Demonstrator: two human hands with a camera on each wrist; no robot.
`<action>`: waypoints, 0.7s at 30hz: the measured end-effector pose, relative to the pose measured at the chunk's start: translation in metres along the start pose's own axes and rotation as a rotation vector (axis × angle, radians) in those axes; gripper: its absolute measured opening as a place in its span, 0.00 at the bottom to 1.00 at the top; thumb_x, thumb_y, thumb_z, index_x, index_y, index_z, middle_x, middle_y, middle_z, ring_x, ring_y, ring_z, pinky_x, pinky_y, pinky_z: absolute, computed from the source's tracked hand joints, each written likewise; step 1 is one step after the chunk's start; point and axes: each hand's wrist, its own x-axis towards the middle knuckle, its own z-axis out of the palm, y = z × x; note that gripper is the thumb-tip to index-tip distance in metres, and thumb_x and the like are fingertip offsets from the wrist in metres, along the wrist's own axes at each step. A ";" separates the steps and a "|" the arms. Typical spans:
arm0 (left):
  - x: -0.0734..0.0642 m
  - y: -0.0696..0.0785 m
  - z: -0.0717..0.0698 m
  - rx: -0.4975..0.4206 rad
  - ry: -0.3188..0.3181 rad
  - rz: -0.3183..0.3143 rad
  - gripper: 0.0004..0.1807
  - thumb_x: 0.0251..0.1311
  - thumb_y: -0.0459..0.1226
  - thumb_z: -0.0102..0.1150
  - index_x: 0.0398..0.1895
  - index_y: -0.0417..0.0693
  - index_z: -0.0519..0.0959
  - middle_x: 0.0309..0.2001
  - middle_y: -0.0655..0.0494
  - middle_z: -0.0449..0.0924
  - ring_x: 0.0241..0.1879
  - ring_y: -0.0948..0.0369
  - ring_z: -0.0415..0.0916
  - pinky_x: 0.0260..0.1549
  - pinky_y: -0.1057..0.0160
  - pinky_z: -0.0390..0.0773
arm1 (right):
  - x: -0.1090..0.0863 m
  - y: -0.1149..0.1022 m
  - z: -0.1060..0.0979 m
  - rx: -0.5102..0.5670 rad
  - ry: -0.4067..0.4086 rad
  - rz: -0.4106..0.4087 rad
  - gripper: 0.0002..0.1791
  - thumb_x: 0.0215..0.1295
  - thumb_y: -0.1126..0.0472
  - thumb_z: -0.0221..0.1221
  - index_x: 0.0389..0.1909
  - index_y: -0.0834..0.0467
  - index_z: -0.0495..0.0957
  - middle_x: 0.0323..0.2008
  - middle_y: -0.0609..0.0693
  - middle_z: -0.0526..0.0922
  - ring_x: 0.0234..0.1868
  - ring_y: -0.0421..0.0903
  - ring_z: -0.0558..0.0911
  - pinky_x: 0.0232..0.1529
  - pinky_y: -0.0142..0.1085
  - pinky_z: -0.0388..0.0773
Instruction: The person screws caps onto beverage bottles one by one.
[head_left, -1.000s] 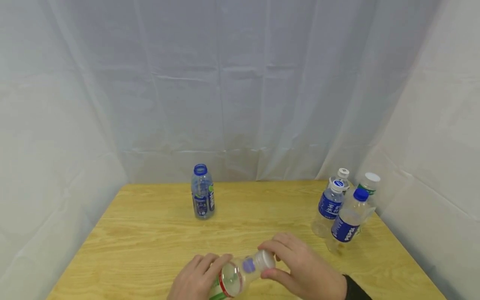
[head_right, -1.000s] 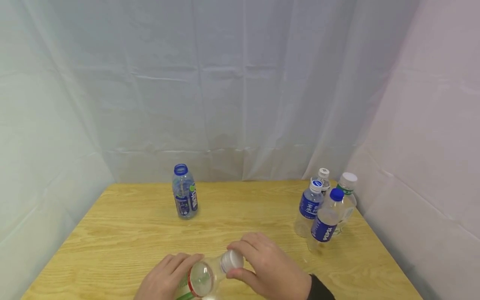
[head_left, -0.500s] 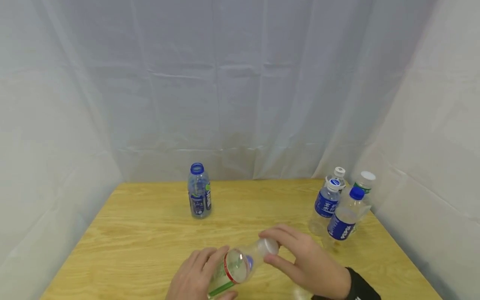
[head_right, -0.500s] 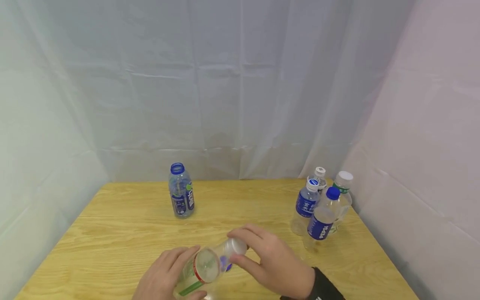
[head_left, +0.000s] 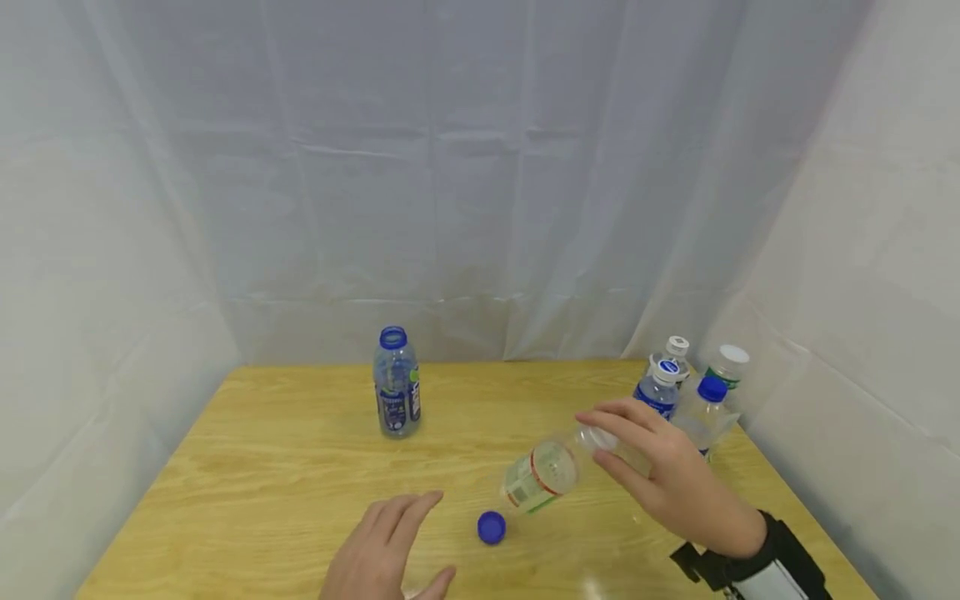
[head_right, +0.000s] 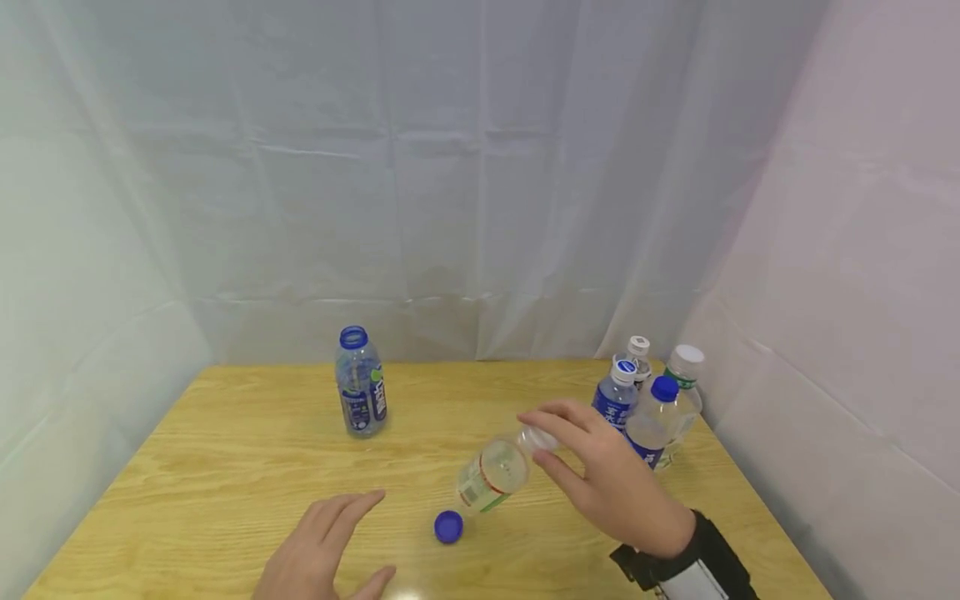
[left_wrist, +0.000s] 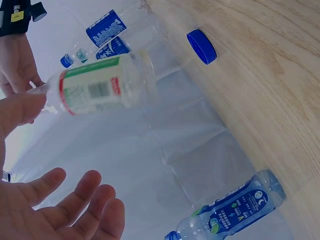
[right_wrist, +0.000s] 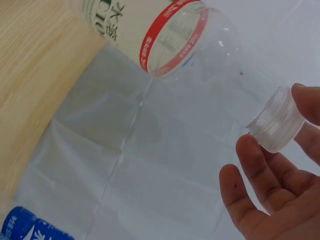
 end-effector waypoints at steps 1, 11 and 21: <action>0.000 0.000 0.000 0.002 -0.002 -0.001 0.47 0.32 0.55 0.81 0.62 0.54 0.77 0.46 0.63 0.80 0.44 0.65 0.77 0.35 0.67 0.82 | -0.001 0.004 -0.002 -0.019 -0.006 0.011 0.30 0.63 0.70 0.65 0.66 0.50 0.75 0.59 0.46 0.77 0.54 0.39 0.77 0.43 0.22 0.76; -0.003 -0.002 -0.002 0.022 -0.022 -0.020 0.46 0.32 0.53 0.81 0.62 0.54 0.77 0.46 0.62 0.80 0.45 0.65 0.77 0.35 0.68 0.81 | -0.010 0.038 -0.013 -0.196 -0.009 0.048 0.32 0.58 0.75 0.66 0.65 0.56 0.76 0.60 0.52 0.77 0.61 0.51 0.76 0.52 0.31 0.77; -0.006 -0.002 -0.003 0.012 -0.049 -0.073 0.43 0.35 0.52 0.80 0.62 0.56 0.77 0.46 0.63 0.80 0.45 0.66 0.76 0.34 0.69 0.81 | -0.017 0.058 -0.014 -0.312 -0.070 0.133 0.28 0.62 0.74 0.63 0.65 0.57 0.76 0.60 0.58 0.78 0.61 0.60 0.76 0.56 0.59 0.76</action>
